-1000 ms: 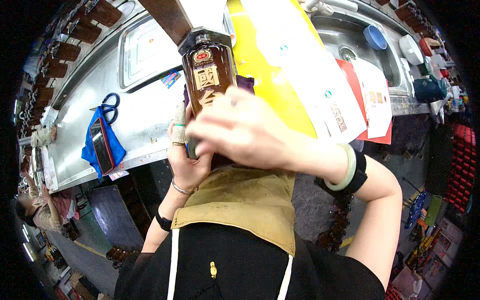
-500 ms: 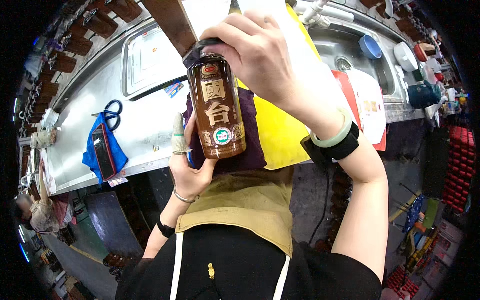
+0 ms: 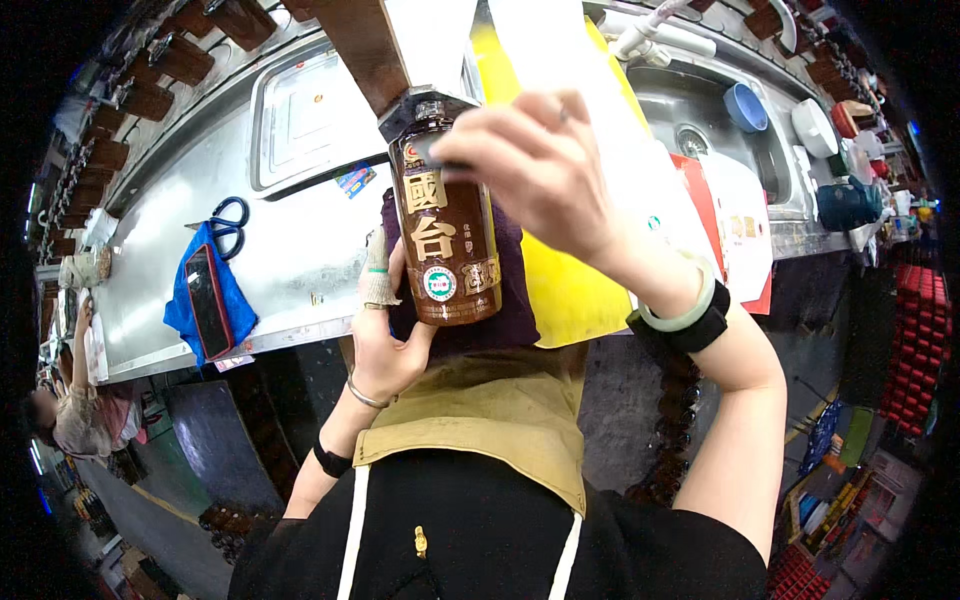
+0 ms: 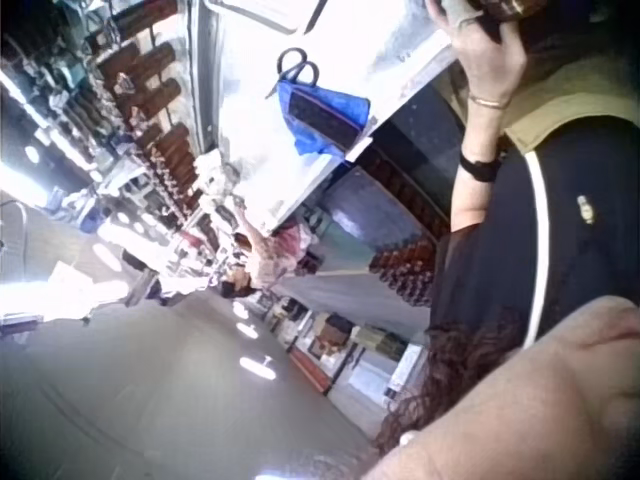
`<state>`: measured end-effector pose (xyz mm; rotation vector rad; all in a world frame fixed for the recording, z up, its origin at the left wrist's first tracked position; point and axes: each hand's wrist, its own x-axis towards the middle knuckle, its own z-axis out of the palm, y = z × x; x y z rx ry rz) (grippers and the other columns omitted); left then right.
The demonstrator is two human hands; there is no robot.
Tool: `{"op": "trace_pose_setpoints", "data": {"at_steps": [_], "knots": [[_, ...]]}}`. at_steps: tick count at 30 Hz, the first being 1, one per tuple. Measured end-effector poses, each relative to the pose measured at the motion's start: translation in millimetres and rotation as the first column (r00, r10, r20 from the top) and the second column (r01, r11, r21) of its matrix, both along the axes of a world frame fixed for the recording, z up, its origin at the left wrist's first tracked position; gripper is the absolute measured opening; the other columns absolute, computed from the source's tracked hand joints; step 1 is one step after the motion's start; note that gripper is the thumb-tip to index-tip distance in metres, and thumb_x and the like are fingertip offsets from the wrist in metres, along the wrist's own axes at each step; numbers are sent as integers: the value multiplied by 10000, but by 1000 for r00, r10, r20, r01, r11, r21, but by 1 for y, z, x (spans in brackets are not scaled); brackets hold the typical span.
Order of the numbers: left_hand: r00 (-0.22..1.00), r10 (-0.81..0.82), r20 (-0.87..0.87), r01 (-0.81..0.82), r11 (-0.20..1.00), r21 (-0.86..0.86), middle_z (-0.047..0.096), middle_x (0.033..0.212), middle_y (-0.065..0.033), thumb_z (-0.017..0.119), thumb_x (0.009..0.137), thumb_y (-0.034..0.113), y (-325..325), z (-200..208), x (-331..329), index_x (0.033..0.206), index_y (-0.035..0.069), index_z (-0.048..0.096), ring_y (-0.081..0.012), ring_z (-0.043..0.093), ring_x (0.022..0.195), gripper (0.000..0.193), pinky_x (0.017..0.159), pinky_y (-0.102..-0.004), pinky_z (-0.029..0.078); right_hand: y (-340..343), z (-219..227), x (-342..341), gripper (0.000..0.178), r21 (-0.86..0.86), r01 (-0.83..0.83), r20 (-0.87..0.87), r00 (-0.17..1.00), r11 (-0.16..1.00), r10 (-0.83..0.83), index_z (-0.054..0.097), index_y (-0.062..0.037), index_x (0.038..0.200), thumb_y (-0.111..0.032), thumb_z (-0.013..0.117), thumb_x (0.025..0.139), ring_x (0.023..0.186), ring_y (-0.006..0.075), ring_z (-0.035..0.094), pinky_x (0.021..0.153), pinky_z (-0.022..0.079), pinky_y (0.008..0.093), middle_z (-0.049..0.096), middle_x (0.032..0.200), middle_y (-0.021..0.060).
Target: The recorder is applying labels to brown plastic bottles in an industrial setting.
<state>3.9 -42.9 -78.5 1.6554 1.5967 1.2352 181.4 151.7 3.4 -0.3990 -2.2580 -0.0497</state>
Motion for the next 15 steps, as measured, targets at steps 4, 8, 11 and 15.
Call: {"op": "trace_pose_setpoints", "data": {"at_steps": [4,8,11,15], "knots": [[998,10,-61,-8,999,36,404,1623,-287,759,762,-45,-1,0,0,1564,-91,399,-491,377,1479,881,1239,-508,302,-60,-2,7,248,-20,-578,163,803,816,573,779,-152,1058,-268,789,839,725,135,516,612,433,306,656,929,-53],[997,26,-78,-22,998,52,458,1599,-257,733,742,-65,-1,14,4,1550,-90,418,-487,383,1478,868,1236,-515,308,-13,6,-17,283,-105,-234,26,971,966,238,698,-103,1128,-237,782,893,800,216,627,729,498,366,680,937,12],[980,53,-192,-35,995,97,477,1572,-292,753,780,-71,-1,25,6,1540,-90,428,-416,442,1480,827,1198,-450,369,42,17,-21,192,175,56,-29,998,983,-52,729,-129,1020,-183,795,847,861,209,646,811,475,374,708,929,-3],[994,64,-83,-58,996,67,458,1600,-257,807,721,-41,-2,14,6,1534,-91,435,-482,414,1452,895,1192,-523,358,-10,1,-9,253,162,-239,193,959,957,207,739,-192,1071,-218,698,823,844,164,552,819,472,362,655,1021,-58]]}}
